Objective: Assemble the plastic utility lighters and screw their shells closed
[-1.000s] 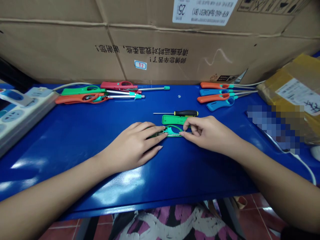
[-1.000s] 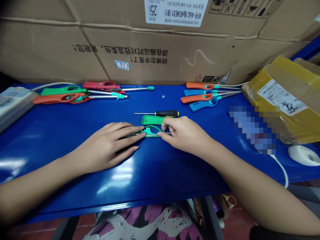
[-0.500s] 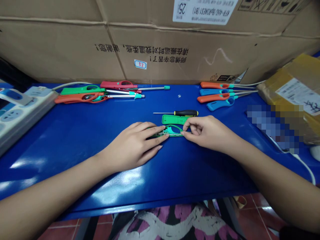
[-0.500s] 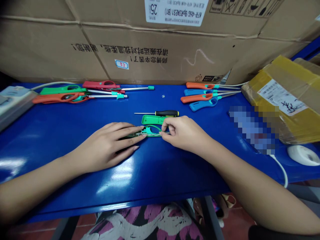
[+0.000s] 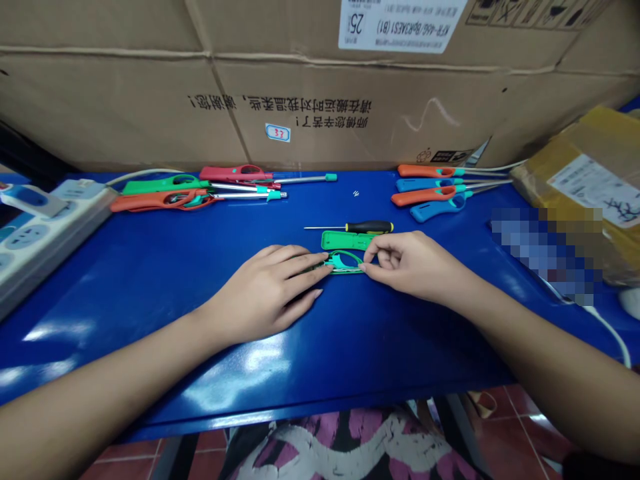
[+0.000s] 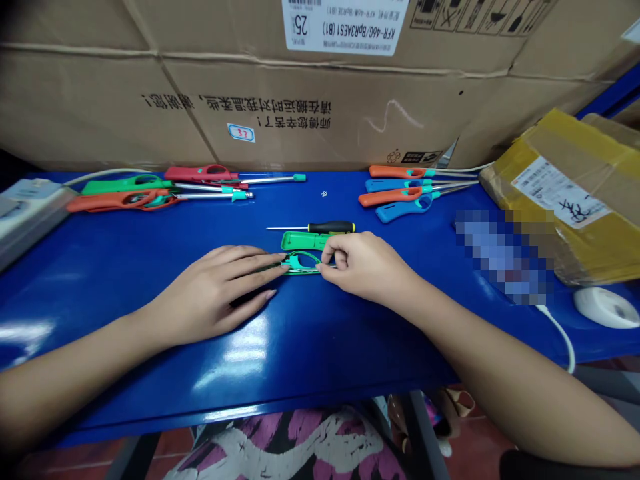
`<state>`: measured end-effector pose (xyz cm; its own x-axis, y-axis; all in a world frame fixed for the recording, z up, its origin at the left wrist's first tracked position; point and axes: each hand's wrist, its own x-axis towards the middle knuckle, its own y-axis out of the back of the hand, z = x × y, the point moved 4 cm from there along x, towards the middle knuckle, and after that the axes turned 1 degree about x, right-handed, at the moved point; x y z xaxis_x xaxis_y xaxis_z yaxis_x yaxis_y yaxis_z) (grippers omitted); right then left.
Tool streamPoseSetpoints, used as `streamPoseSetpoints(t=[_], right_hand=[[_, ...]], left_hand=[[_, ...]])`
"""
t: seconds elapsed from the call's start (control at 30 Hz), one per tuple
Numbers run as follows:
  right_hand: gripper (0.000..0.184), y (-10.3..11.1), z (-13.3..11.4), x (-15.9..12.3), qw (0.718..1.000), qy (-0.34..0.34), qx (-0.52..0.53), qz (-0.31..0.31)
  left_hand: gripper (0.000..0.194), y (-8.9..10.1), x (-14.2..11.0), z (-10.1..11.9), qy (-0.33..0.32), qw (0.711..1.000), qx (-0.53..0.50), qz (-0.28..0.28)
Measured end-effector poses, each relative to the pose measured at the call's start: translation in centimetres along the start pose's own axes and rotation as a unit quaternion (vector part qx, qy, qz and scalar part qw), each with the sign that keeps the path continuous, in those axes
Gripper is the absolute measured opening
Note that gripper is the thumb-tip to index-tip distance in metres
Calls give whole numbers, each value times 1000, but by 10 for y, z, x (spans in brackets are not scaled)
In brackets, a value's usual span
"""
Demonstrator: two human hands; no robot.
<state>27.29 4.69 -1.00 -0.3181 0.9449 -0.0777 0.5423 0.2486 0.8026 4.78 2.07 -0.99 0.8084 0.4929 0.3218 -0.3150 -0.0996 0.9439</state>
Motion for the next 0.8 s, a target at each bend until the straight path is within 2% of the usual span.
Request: streamPoseSetpoints(t=[0.17,0.27,0.37,0.43,0.5,0.63,0.8], right_hand=[[6,-1,-1,-1,1000,0,-8,-3],[14,5,-1,0,999,15,30,8],[20,19,2,0,996,41,42,69],[17,27,3,1,990,80,-16,118],[17,31,4,2,980,115,-85,137],[24,28,8,5,977,126,-126,119],[28,24,11,7,979,117,-131,106]], left_hand=[[36,-3,1,2,12,1000,2,-13],[37,-1,-1,4,18,999,-27,-8],[38,9,-2,-3,45,994,-98,25],[32,19,-3,-14,70,988,-130,45],[22,27,-4,-25,75,986,-144,34],[16,30,-6,-45,86,980,-178,16],[14,17,-9,-53,106,969,-224,13]])
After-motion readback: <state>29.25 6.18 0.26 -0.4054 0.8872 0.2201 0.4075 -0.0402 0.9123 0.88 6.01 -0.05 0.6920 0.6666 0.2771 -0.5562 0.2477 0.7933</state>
